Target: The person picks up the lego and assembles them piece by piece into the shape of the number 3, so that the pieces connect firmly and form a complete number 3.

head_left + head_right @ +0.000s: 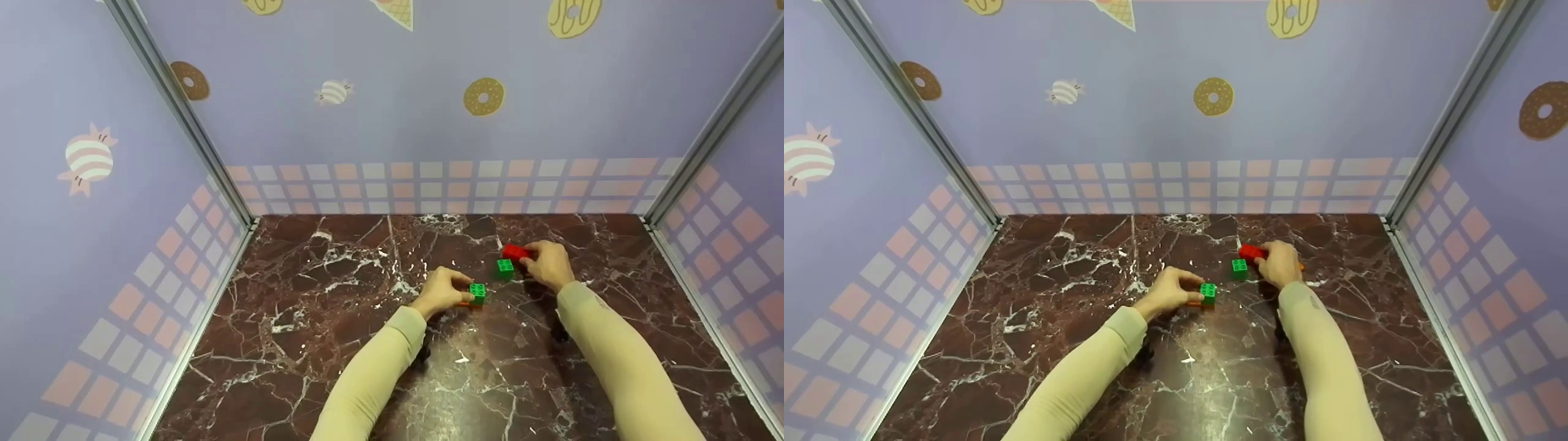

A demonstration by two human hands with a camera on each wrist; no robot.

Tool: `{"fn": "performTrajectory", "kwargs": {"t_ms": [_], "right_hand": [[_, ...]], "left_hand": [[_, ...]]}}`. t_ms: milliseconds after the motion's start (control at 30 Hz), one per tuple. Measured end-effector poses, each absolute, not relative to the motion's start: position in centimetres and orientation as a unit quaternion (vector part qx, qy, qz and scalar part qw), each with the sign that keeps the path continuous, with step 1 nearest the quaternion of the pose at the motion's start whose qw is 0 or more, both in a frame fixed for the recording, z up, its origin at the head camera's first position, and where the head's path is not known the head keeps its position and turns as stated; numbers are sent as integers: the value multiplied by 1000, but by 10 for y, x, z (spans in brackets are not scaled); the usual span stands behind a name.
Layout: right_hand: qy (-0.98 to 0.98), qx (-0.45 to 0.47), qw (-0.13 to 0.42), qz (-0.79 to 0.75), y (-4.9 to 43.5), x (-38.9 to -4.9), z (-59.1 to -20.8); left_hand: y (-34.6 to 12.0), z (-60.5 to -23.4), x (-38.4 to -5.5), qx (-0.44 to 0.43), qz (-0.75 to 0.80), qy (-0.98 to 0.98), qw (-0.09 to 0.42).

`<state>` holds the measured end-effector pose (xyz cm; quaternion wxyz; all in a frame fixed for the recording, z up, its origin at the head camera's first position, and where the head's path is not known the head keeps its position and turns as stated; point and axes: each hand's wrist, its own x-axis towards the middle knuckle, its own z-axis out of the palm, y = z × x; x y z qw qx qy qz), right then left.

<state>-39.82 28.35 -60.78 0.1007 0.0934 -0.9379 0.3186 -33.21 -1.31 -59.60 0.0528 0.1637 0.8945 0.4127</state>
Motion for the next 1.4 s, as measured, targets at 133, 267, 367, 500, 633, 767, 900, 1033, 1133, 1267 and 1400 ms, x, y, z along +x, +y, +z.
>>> {"fn": "performTrajectory", "kwargs": {"t_ms": [133, 267, 367, 500, 633, 767, 900, 1033, 1133, 1267, 1400], "right_hand": [[-940, 90, 109, 311, 283, -399, -603], [-940, 92, 115, 308, 283, -398, -599], [-939, 99, 118, 308, 281, -396, -596], [-936, 113, 121, 311, 276, -393, -590], [-932, 123, 116, 320, 270, -392, -585], [-929, 140, 118, 322, 266, -389, -580], [-923, 161, 123, 327, 262, -384, -575], [-919, 176, 121, 331, 259, -379, -571], [-920, 182, 117, 328, 257, -376, -569], [-919, 194, 118, 322, 253, -371, -567], [-909, 221, 138, 325, 247, -366, -566]], "left_hand": [[-11, -595, -331, 168, 423, 889, 52], [-10, -596, -330, 165, 445, 878, 54], [-10, -597, -329, 164, 455, 874, 55], [-13, -598, -329, 162, 452, 876, 43], [-15, -597, -330, 161, 455, 875, 28], [-17, -594, -331, 160, 457, 875, 16], [-20, -587, -331, 162, 459, 873, 3], [-21, -584, -331, 162, 461, 872, -2], [-21, -581, -331, 158, 461, 873, 0], [-20, -578, -330, 155, 457, 876, -5], [-19, -573, -329, 157, 451, 879, -16]]}}
